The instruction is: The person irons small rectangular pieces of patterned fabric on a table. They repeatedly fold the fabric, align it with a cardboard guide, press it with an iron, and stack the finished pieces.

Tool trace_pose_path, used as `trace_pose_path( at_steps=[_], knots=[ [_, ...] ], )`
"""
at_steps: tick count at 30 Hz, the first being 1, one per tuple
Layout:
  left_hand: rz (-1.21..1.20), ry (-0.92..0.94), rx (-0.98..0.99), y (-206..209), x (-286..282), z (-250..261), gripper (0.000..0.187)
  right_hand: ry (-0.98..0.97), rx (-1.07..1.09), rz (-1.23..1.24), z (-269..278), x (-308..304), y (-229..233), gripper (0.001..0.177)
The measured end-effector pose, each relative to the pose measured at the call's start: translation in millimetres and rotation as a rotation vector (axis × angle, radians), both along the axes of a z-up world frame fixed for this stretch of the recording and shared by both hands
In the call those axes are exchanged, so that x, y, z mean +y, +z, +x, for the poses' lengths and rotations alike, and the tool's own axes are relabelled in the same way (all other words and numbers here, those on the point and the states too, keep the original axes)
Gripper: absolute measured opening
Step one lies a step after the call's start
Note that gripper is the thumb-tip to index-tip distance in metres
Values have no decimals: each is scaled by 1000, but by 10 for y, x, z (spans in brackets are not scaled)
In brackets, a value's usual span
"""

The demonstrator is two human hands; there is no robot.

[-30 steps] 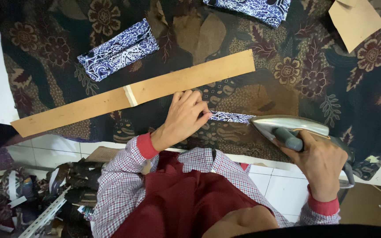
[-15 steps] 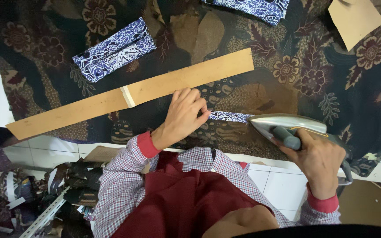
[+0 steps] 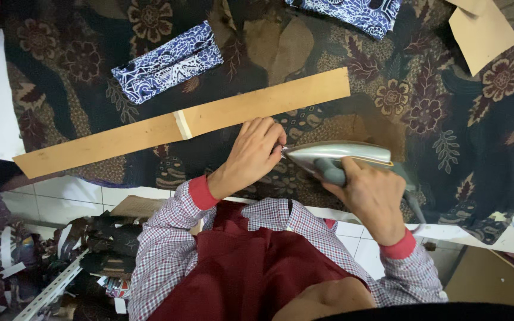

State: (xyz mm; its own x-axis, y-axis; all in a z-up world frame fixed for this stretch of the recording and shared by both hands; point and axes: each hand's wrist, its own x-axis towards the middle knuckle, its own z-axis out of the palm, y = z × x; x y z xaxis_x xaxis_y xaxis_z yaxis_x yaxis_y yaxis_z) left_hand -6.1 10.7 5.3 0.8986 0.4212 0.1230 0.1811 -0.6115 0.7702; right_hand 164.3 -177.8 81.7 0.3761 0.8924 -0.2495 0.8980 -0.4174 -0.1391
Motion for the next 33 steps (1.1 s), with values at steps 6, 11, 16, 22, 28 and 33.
trace_pose_path(
  at_steps=[6,11,16,22,28,33],
  knots=[
    [131,75,-45,77,-79,-97,18,26,27,7,-109,184,10,43],
    [207,35,-54,70,-193,-134,20,23,-2,16,-69,83,-1,43],
    [319,26,-24,-16,-241,-125,17,-61,-101,28,99,-194,8,46],
    [386,12,15,-64,-255,-40,19,-193,-169,-5,324,-567,-11,43],
    [325,-59,-28,-117,-244,57,23,-634,255,654,893,-1207,-109,36],
    [286,-100,17,-175,-226,100,20,-740,681,1350,1222,-1392,-600,35]
  ],
)
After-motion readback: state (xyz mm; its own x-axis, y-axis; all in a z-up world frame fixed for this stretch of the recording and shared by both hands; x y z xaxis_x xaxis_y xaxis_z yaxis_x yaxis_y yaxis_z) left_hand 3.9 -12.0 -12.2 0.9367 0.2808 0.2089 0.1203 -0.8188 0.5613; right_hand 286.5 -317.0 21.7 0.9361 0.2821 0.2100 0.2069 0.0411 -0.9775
